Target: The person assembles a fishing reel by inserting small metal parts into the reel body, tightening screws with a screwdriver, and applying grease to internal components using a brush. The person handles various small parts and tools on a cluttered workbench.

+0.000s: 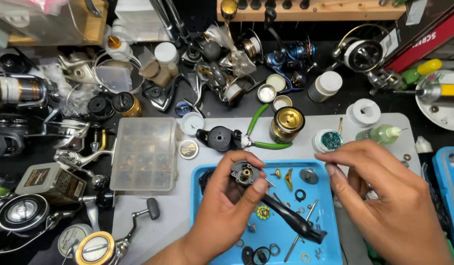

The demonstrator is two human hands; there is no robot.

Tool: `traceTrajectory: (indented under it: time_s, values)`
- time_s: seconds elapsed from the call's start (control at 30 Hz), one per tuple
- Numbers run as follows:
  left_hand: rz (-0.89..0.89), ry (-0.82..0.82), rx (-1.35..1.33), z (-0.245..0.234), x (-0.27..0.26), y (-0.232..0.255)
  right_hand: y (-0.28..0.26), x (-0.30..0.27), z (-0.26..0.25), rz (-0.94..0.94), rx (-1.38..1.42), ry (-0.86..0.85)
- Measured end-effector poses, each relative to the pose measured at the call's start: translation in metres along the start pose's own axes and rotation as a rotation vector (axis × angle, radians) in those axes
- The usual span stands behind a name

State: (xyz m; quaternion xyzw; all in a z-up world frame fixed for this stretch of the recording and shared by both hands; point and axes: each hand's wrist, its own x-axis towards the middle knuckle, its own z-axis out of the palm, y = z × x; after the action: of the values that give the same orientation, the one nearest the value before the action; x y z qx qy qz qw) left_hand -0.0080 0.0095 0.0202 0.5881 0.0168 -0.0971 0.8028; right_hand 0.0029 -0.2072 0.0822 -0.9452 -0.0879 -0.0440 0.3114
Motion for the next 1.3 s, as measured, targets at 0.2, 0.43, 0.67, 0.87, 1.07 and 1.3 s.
traceTrajectory:
  time_s: [0.2, 0.43, 0.67, 0.87, 1.07, 1.3]
  values:
    - [0.092, 0.061, -0.022, -0.004, 0.003, 0.006, 0.028, 0.001, 0.003, -0.345, 0.01, -0.295]
    - [0.059, 0.129, 0.032, -0.004, 0.004, 0.002, 0.054, -0.006, 0.01, -0.304, -0.208, -0.444]
    - [0.069, 0.096, 0.037, -0.001, 0.003, 0.0, 0.075, -0.011, 0.015, -0.221, -0.361, -0.667]
    - [0.087, 0.149, 0.033, -0.002, 0.005, 0.001, 0.065, -0.005, 0.012, -0.13, -0.331, -0.659]
    - [0.085, 0.156, 0.027, -0.001, 0.005, 0.001, 0.049, -0.005, 0.012, -0.223, -0.125, -0.557]
    - [0.057, 0.226, 0.044, -0.004, 0.004, 0.003, 0.043, -0.002, 0.015, -0.415, -0.167, -0.523]
